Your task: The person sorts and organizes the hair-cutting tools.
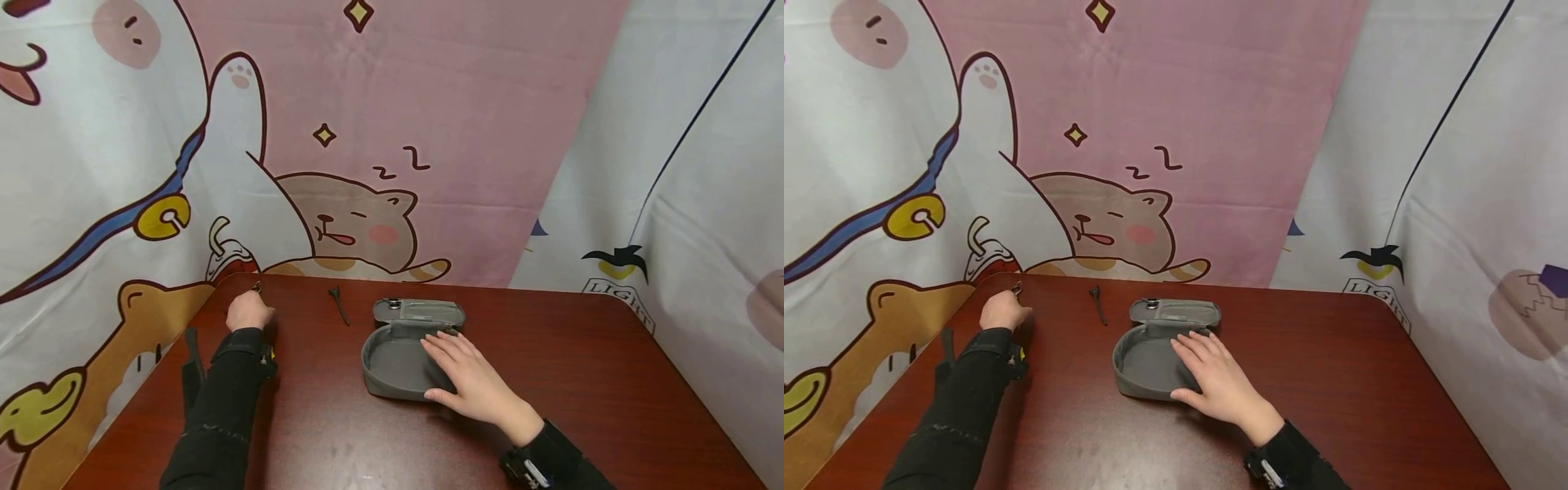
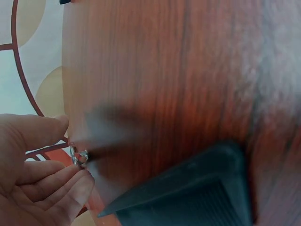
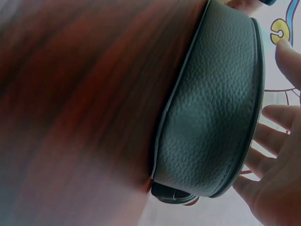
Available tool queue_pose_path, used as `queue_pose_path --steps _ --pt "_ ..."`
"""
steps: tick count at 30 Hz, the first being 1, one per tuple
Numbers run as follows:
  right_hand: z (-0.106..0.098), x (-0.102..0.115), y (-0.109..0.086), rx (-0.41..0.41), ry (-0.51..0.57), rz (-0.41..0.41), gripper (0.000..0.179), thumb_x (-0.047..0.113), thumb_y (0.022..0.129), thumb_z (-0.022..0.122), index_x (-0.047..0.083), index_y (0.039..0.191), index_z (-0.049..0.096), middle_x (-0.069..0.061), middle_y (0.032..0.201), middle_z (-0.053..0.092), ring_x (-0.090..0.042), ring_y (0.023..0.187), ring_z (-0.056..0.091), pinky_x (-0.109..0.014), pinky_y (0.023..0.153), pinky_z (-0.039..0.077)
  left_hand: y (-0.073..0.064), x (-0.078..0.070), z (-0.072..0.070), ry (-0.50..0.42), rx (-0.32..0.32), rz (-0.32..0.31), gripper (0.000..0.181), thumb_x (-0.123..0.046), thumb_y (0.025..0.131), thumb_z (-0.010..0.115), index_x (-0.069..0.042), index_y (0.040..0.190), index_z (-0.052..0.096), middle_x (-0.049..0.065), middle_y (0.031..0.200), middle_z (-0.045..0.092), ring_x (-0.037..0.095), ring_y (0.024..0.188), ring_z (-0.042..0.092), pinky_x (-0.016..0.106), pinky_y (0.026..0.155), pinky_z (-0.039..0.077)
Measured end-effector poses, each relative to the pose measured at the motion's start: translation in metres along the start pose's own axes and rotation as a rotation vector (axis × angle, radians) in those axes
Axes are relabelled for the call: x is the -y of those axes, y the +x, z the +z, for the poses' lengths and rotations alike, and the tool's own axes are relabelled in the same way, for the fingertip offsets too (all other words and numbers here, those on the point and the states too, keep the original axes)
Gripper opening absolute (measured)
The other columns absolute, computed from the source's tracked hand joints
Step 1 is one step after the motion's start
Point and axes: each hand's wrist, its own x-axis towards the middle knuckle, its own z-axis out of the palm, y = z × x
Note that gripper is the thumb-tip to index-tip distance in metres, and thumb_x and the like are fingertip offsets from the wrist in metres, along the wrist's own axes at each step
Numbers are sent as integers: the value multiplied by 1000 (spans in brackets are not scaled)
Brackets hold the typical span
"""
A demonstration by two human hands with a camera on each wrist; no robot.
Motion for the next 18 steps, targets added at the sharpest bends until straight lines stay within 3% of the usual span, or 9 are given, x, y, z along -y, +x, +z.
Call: queue_pose_path --steps 6,18 --pt "0 5 2 47 -4 -7 74 44 88 73 5 145 47 -11 142 52 -33 133 44 -58 110 29 1 0 4 22 26 -26 43 -21 93 65 14 118 61 37 121 55 48 104 58 56 77 53" --pt "-2 10 3 147 -6 20 72 40 86 77 6 143 50 -6 130 60 -25 121 54 -48 103 41 1 -1 9 -9 -37 -51 30 -4 92 59 18 113 61 39 112 58 48 97 62 53 68 55"
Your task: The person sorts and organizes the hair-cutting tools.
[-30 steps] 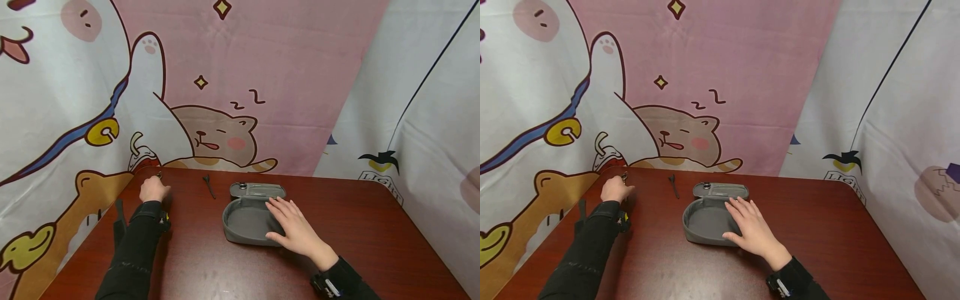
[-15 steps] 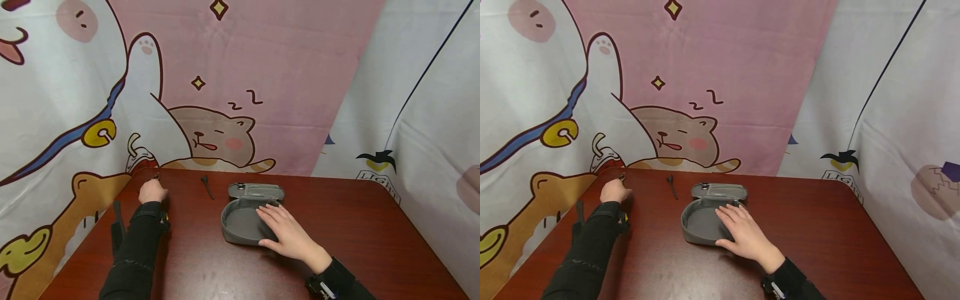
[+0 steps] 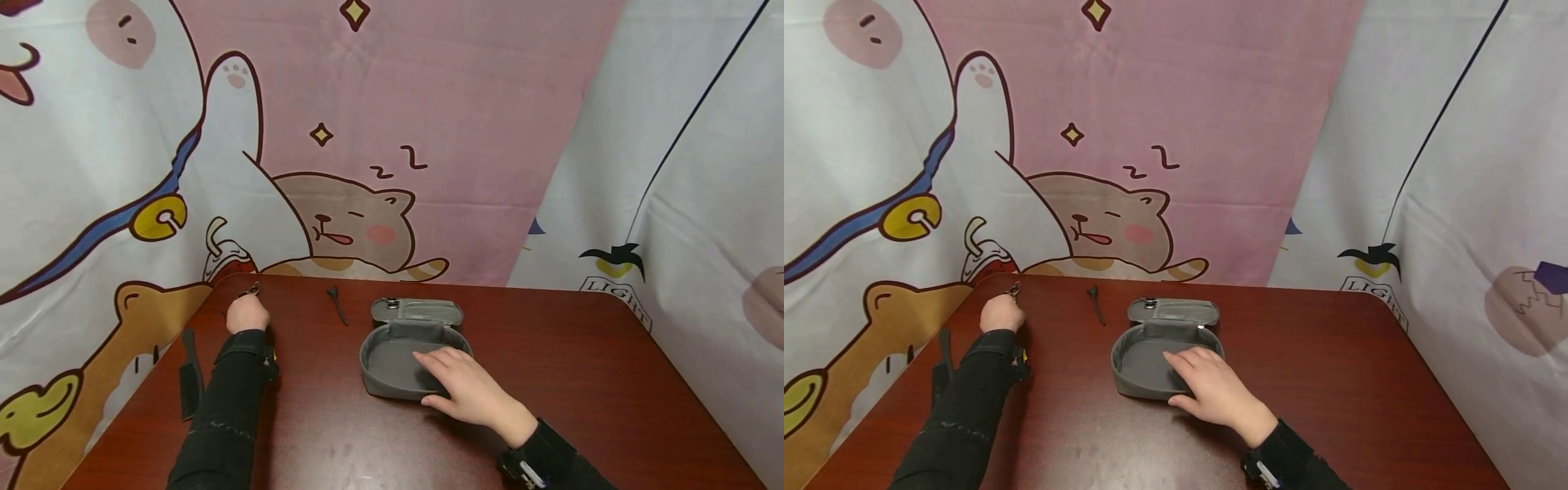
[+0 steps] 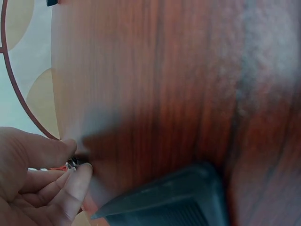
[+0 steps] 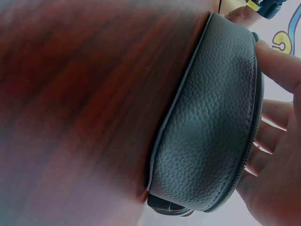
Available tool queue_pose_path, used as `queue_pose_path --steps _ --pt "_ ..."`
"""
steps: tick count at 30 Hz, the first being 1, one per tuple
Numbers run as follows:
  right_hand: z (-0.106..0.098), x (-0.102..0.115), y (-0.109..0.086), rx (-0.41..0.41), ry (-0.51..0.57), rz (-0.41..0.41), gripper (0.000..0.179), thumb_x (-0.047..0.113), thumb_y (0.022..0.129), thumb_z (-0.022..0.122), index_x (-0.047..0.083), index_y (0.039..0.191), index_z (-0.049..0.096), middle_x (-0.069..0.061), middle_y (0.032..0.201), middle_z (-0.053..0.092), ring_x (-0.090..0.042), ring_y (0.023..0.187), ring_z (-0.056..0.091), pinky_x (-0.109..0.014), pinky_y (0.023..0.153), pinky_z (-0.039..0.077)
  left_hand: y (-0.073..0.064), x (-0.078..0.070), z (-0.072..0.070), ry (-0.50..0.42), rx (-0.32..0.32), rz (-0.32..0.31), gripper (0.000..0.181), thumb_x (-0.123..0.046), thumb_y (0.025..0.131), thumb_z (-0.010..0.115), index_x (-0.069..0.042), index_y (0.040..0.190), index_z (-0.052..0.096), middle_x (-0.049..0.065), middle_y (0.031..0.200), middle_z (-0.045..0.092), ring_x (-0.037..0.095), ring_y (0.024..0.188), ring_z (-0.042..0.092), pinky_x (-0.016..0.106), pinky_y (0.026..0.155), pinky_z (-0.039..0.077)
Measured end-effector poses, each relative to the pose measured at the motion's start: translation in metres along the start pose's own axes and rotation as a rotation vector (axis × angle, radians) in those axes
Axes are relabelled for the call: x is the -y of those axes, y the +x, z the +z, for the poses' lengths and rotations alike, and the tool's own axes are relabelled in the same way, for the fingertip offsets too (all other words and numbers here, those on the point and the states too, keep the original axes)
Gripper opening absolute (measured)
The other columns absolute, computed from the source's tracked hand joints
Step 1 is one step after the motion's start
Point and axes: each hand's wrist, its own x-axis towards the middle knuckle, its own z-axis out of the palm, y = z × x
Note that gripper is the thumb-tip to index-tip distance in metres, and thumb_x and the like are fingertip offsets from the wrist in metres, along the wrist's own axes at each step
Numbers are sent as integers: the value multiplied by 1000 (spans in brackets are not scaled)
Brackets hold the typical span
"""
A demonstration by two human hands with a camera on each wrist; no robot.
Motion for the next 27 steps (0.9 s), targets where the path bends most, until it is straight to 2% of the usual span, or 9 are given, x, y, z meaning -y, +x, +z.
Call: queue_pose_path --steps 6,11,15,18,20,24,26,27 --pt "1 0 0 6 -13 -8 71 41 87 76 7 143 51 -5 129 60 -23 120 54 -47 103 42 -3 4 0 -34 7 -55 30 -6 90 59 16 110 63 37 111 59 47 95 62 51 67 55" --pt "1 -1 2 -3 -26 -37 69 41 87 76 7 143 51 -4 128 60 -22 120 54 -45 104 41 -2 8 -2 -61 35 -67 28 -10 88 61 14 101 67 34 109 62 45 93 62 50 70 54" --pt "-2 1 9 -17 -27 -59 69 42 87 76 9 143 51 -3 129 59 -21 121 54 -44 105 39 -8 5 -8 -121 61 -76 31 -11 88 61 17 100 64 31 94 63 37 73 63 39 59 52" --pt "-6 4 15 -22 -22 -65 70 42 88 75 10 144 50 -3 132 59 -21 122 53 -44 106 39 -10 3 -11 -165 104 -94 32 -12 89 60 18 101 61 23 79 60 26 57 58 33 52 47" --pt "-8 6 19 -27 -15 -70 70 42 88 75 10 144 50 -3 133 58 -22 123 52 -44 106 39 -11 1 -12 -193 143 -112 33 -12 92 61 18 104 60 20 75 61 24 55 60 34 57 50" --pt "-11 9 26 -33 4 -74 70 42 88 75 9 145 50 -5 135 57 -23 126 51 -45 108 37 -10 1 -14 -185 198 -116 42 -17 95 64 21 113 58 23 80 63 25 61 64 41 77 53" --pt "-11 10 29 -30 6 -75 70 43 88 74 9 145 49 -5 136 56 -23 126 50 -45 109 36 -8 1 -13 -172 213 -122 45 -19 95 65 21 114 58 24 82 64 24 61 64 40 80 52" --pt "-11 11 31 -28 7 -76 70 43 89 74 9 145 49 -5 136 56 -23 127 50 -45 109 35 -7 1 -12 -201 225 -133 45 -19 96 64 21 115 57 22 80 63 22 60 64 39 79 52"
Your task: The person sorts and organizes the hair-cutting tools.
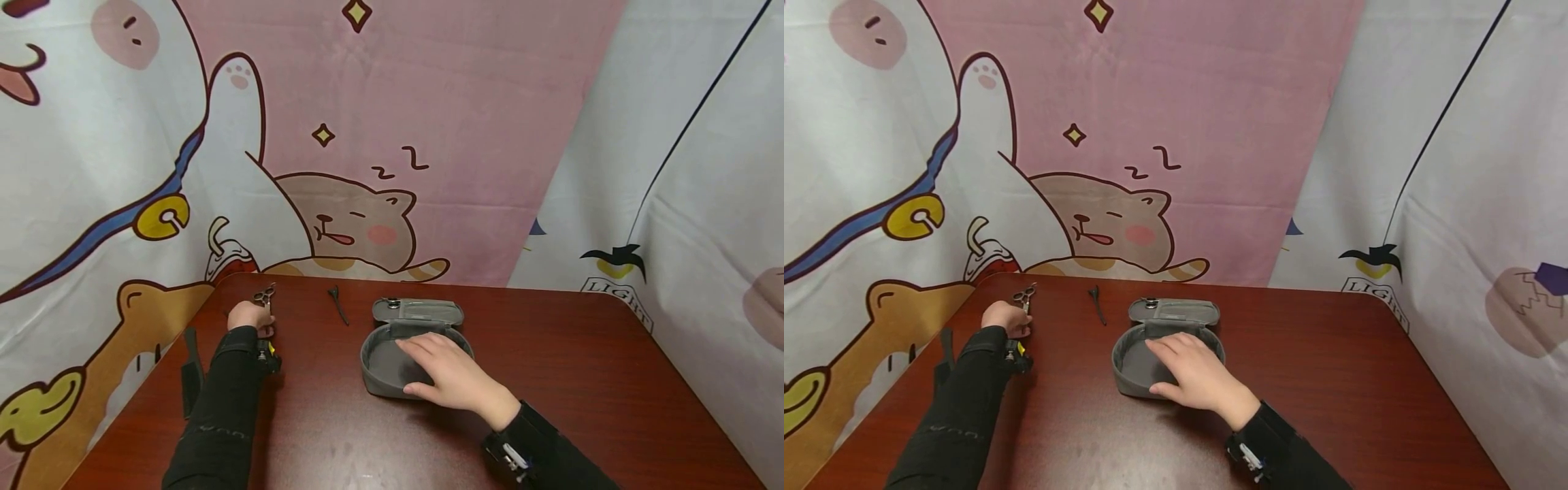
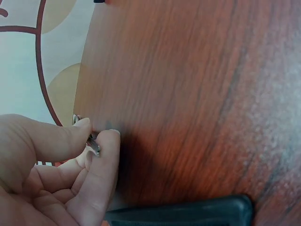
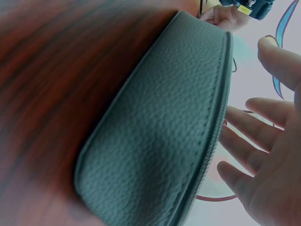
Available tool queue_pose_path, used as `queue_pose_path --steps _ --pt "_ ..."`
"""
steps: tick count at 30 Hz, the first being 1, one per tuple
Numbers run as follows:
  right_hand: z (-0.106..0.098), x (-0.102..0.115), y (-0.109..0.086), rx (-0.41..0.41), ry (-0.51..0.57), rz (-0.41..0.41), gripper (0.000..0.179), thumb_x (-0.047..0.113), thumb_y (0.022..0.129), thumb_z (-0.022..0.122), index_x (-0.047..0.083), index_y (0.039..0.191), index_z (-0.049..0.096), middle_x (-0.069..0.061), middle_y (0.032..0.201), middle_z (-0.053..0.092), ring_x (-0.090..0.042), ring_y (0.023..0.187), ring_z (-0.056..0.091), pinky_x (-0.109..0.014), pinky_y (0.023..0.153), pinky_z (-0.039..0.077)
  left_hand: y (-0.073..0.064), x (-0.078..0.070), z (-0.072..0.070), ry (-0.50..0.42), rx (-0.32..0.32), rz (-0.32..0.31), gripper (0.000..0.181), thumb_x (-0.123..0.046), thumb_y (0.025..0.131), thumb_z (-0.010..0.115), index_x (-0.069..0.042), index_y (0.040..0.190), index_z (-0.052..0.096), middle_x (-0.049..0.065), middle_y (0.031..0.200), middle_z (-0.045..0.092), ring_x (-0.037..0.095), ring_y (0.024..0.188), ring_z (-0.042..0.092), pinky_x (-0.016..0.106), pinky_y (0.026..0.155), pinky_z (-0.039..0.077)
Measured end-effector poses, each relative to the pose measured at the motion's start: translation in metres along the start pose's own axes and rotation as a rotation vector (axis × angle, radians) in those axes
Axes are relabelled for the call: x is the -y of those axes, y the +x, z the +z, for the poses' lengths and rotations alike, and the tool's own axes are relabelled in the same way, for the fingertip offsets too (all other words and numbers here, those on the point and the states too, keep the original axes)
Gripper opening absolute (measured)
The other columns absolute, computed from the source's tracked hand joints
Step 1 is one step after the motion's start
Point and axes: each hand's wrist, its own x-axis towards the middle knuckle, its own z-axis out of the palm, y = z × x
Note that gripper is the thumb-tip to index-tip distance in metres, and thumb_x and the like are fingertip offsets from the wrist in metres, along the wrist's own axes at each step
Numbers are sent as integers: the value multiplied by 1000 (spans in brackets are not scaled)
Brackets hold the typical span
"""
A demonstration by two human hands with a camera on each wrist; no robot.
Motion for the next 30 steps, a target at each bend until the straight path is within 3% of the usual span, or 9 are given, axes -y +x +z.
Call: queue_pose_path --steps 2,6,11,16,22,30 --pt "0 1 3 4 2 2 70 43 89 73 8 145 49 -6 137 56 -23 127 50 -45 110 35 3 1 2 -105 36 -38 42 -17 97 64 20 116 57 17 76 63 18 57 63 36 73 54" --pt "1 1 7 10 7 6 70 43 90 72 7 145 49 -6 137 56 -23 127 51 -45 110 35 9 5 4 -455 117 -133 29 -6 98 61 16 116 55 10 68 60 16 53 63 31 60 55" --pt "1 1 10 -5 21 -6 70 42 89 73 6 144 50 -8 137 56 -25 127 51 -46 109 36 9 6 3 -691 160 -162 15 -1 96 60 10 107 57 10 68 59 16 53 62 27 59 56" --pt "0 0 12 -29 26 -19 71 41 88 74 4 143 50 -9 136 56 -27 126 51 -48 107 37 -1 -2 2 -776 203 -76 17 4 96 58 12 112 58 10 71 61 15 57 63 27 61 56" --pt "-2 2 15 -25 52 10 69 41 91 72 4 145 48 -10 138 55 -29 128 49 -49 108 36 -13 -17 10 -797 181 33 38 1 97 60 18 129 52 9 76 64 14 64 66 26 65 57" --pt "-6 1 21 -69 190 87 70 36 92 71 3 147 44 -14 145 49 -33 133 46 -54 106 37 -28 -31 26 -824 149 136 38 -1 97 61 19 127 53 21 103 60 12 68 67 24 66 57"
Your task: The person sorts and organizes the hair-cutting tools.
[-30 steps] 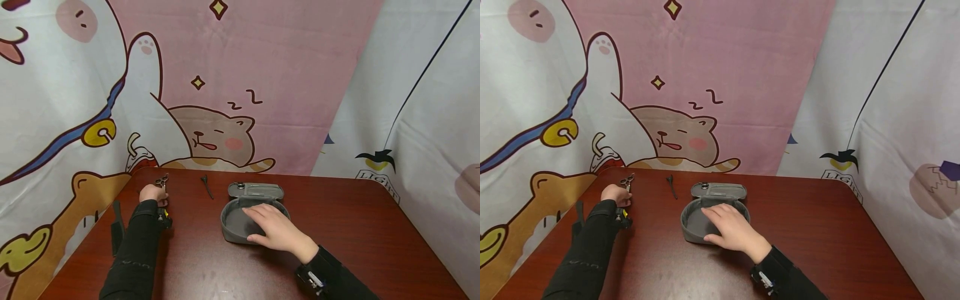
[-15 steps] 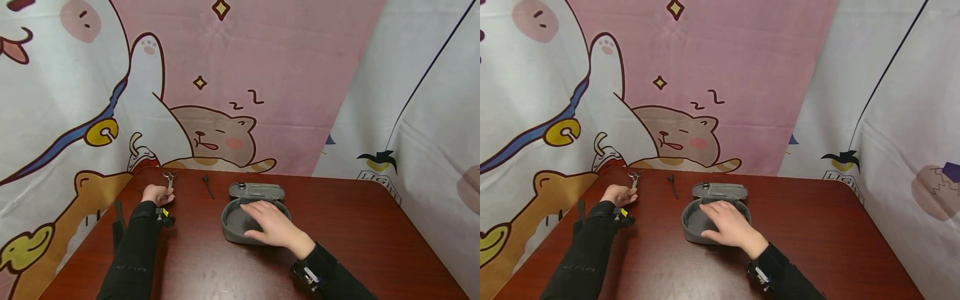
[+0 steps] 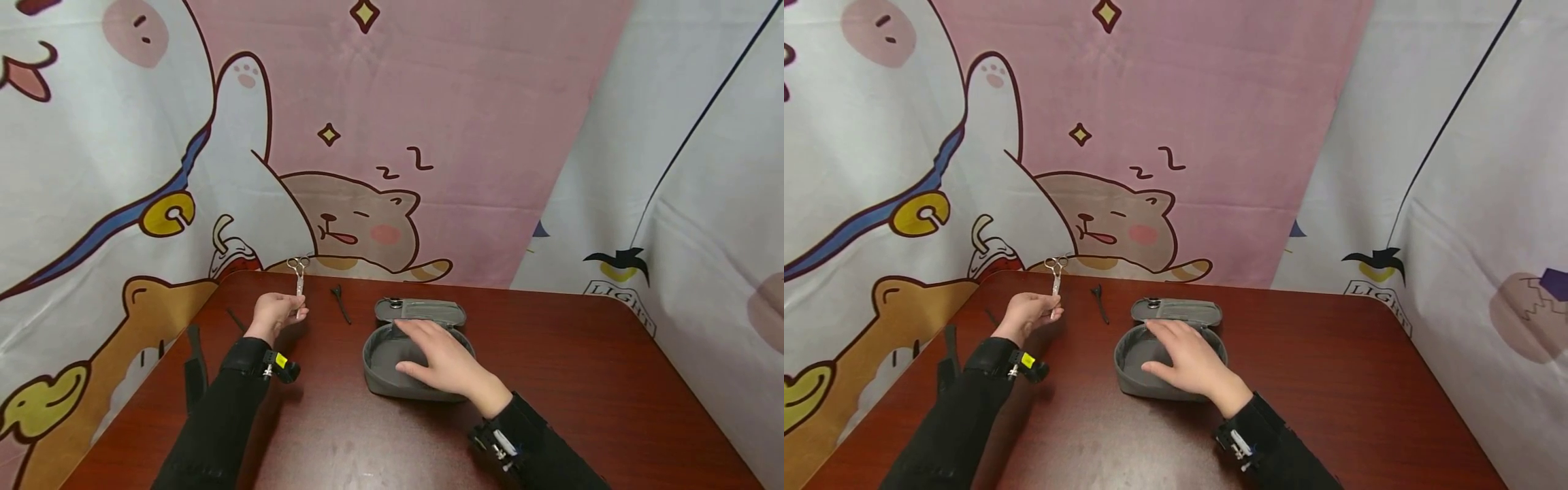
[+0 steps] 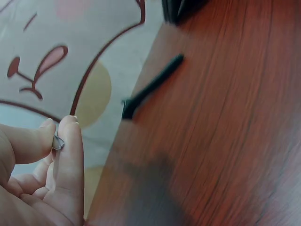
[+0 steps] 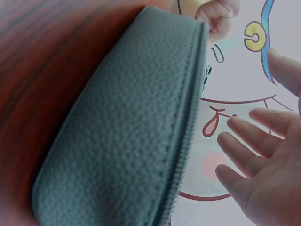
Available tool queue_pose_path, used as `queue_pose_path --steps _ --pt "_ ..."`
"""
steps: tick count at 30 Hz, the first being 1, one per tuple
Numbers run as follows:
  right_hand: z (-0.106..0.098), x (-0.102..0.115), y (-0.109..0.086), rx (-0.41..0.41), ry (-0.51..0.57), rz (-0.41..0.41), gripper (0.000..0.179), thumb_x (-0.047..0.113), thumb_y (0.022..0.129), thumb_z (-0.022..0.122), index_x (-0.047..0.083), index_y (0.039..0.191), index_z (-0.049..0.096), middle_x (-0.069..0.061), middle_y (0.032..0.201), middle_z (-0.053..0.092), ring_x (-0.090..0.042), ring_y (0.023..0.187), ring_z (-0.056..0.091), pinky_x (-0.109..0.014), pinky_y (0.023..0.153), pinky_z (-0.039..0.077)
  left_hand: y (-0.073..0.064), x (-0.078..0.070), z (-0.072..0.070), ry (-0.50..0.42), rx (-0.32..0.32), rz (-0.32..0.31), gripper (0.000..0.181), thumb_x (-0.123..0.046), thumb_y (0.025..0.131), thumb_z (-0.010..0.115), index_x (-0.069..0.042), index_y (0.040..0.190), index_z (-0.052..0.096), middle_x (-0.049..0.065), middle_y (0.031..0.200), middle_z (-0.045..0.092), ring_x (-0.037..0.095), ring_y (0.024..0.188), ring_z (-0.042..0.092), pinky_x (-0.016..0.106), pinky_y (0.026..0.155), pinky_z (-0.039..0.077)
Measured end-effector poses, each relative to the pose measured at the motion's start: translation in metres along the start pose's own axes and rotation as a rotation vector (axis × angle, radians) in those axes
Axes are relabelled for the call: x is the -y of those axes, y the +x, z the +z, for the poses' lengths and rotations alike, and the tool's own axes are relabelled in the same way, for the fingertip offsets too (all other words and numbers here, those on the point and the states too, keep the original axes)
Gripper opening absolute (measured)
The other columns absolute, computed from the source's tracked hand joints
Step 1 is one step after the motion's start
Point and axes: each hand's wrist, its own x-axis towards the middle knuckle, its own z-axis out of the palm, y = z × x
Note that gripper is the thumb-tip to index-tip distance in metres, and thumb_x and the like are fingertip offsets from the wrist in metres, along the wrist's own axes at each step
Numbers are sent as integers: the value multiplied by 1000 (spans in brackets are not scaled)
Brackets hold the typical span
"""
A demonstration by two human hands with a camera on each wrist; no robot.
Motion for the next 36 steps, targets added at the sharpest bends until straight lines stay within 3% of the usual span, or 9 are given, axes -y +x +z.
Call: queue_pose_path --steps 9,14,22,28,36 --pt "-4 3 9 -52 211 158 74 31 95 68 4 154 32 -17 153 38 -38 141 34 -59 108 32 -20 -1 22 -2 85 75 30 -4 96 64 17 117 58 16 93 65 12 68 67 26 67 58" --pt "-3 6 14 -124 329 220 72 29 96 67 4 154 32 -14 154 39 -33 140 36 -57 108 34 -35 -4 36 -20 120 102 27 -3 95 65 16 113 60 16 90 65 14 68 68 27 66 58" --pt "0 6 23 -249 528 274 66 20 97 67 1 152 34 -17 148 46 -31 136 43 -53 108 36 -61 -7 61 -56 193 176 22 -1 94 66 15 108 61 20 92 66 17 69 69 29 66 58" --pt "4 6 24 -306 619 324 65 18 98 65 2 152 33 -16 148 46 -30 137 43 -50 110 34 -79 -5 78 -81 218 232 17 0 92 67 13 102 63 19 87 68 16 67 69 31 66 59" --pt "12 6 30 -365 805 303 62 7 97 63 -4 150 33 -26 147 43 -37 137 41 -51 111 31 -98 1 97 -100 269 296 14 2 91 69 13 99 63 17 82 68 15 64 69 34 67 59"
